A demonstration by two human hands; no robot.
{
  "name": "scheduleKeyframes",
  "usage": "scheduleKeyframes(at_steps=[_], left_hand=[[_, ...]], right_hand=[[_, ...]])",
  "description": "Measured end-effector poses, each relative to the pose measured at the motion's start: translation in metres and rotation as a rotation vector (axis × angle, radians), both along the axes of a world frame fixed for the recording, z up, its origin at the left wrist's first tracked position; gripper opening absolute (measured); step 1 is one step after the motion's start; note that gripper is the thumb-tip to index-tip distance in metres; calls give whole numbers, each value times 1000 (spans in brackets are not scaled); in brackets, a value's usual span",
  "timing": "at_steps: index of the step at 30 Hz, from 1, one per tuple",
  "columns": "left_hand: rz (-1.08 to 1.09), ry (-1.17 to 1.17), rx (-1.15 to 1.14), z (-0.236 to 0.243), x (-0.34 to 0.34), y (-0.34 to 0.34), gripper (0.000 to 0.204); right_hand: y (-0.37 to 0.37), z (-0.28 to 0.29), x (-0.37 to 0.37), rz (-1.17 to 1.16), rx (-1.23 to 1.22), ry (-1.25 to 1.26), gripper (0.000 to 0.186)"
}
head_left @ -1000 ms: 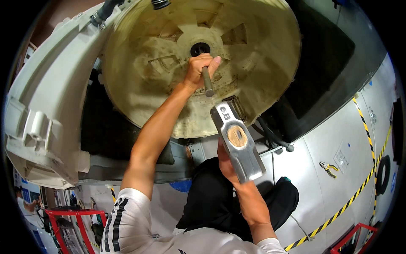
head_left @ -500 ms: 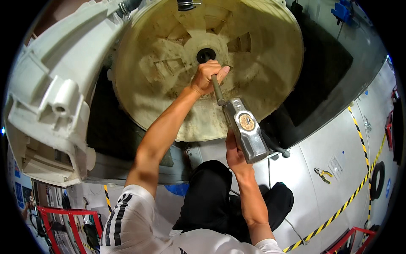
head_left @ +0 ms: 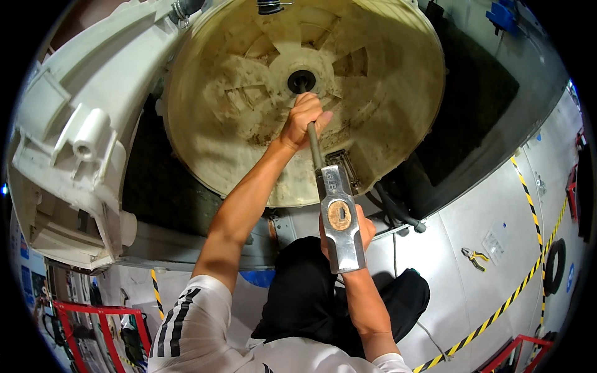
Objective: The person removes a drum from a washing machine chassis, places it on the floor, and uses a metal rod and a hammer to strike the center of the outer tub assembly while it is tilted.
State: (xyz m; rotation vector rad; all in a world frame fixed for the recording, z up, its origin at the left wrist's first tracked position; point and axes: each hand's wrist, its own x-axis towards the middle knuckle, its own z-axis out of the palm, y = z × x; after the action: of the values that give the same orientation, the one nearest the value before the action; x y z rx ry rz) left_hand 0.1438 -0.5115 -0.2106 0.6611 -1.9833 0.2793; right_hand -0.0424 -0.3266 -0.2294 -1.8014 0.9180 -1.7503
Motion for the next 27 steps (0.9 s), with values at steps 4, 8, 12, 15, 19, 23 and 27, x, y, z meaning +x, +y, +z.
scheduleKeyframes(at_steps=[4, 8, 12, 15, 19, 23, 27], left_hand=[[96, -59, 52, -18, 1, 13, 29], [153, -88, 165, -36, 1, 26, 34], [134, -275, 193, -40, 2, 22, 31], [107, -381, 105, -35, 14, 17, 28], [112, -449, 123, -31, 4, 15, 27], [133, -616, 160, -16, 8, 18, 29], [175, -673, 170, -9, 9, 22, 30]], right_hand=[[0, -5, 5, -35, -34, 20, 18], [6, -20, 10, 58, 24, -132, 16], [11, -37, 10, 51, 28, -180, 18], [13, -46, 12, 107, 52, -218, 19], [17, -57, 5, 147, 173, -301, 23], [16, -61, 2, 145, 190, -327, 24], [14, -65, 8, 98, 185, -332, 25]])
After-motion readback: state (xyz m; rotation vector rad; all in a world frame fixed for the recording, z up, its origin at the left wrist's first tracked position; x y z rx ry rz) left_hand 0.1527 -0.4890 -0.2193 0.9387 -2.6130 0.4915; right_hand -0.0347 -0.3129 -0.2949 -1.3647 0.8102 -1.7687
